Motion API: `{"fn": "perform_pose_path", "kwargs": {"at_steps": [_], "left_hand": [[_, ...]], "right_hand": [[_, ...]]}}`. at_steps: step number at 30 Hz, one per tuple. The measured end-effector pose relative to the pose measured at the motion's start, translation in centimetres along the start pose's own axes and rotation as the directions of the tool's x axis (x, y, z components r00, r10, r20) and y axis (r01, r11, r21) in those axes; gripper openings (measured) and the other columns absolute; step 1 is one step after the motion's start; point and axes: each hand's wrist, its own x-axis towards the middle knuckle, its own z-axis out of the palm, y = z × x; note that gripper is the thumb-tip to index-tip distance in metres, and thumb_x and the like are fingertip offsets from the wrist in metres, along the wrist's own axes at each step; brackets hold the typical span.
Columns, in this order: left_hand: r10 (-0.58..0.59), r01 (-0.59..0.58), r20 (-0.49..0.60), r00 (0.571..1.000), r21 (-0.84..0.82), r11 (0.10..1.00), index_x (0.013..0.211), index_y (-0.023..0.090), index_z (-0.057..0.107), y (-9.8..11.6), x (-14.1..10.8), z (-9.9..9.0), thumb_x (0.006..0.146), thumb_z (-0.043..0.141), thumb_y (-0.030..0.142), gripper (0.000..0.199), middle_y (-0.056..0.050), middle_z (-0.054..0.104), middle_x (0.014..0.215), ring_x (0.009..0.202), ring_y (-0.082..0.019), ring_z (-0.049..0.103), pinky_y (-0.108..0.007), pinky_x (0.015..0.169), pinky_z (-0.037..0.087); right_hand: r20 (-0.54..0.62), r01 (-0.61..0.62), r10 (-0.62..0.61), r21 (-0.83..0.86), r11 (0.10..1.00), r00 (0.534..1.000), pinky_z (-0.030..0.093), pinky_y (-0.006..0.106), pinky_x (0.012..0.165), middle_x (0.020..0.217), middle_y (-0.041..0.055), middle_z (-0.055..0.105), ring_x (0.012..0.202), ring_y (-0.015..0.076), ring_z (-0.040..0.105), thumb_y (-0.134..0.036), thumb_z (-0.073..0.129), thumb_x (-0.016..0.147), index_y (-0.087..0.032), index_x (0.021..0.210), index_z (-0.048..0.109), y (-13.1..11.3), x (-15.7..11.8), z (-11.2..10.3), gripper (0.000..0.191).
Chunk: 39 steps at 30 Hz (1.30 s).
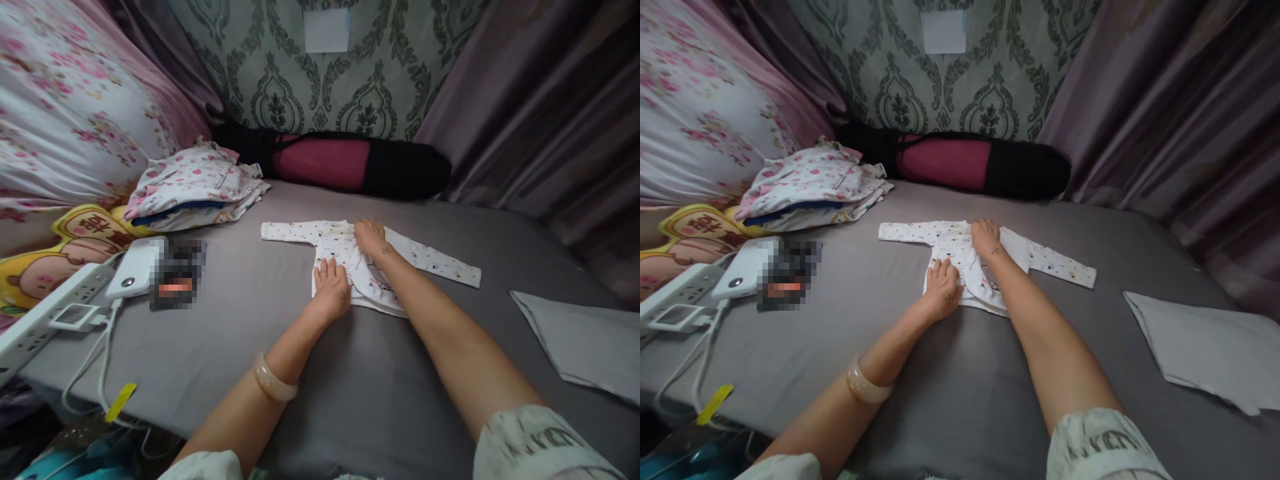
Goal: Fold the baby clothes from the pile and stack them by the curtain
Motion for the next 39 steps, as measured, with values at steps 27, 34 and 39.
{"fn": "perform_pose_path", "kwargs": {"at_steps": [27,34,39], "left_hand": [[0.38,-0.378,-0.032,0.925,0.04,0.925,0.101,0.024,0.065,0.2,0.0,-1.6,0.089,0.042,0.016,0.028,-0.005,0.061,0.11,0.102,-0.02,0.054,-0.033,0.089,0.043],[0.373,-0.35,-0.113,0.921,0.182,0.919,0.098,0.02,0.062,0.6,-0.5,-1.8,0.085,0.046,0.016,0.021,-0.007,0.06,0.108,0.101,-0.022,0.055,-0.034,0.084,0.045],[0.376,-0.338,-0.12,0.919,0.25,0.907,0.09,0.018,0.06,0.7,-0.8,-1.8,0.079,0.05,0.017,0.015,-0.01,0.06,0.101,0.095,-0.024,0.056,-0.037,0.081,0.044]], "right_hand": [[0.161,-0.104,0.058,0.29,0.951,0.985,0.04,0.023,0.075,0.108,0.0066,0.069,0.095,0.017,0.06,-0.017,0.054,0.087,-0.02,0.101,0.067,3.7,-2.4,-0.8,0.02],[0.085,-0.097,0.081,0.213,0.972,0.993,0.043,0.029,0.08,0.118,0.0119,0.061,0.102,0.0223,0.059,-0.015,0.045,0.089,-0.018,0.108,0.061,3.2,-3.0,0.3,0.025],[0.0,-0.094,0.096,0.205,0.974,0.995,0.043,0.031,0.083,0.118,0.0121,0.059,0.105,0.0235,0.058,-0.015,0.036,0.094,-0.02,0.11,0.058,2.7,-3.9,1.1,0.028]]}}
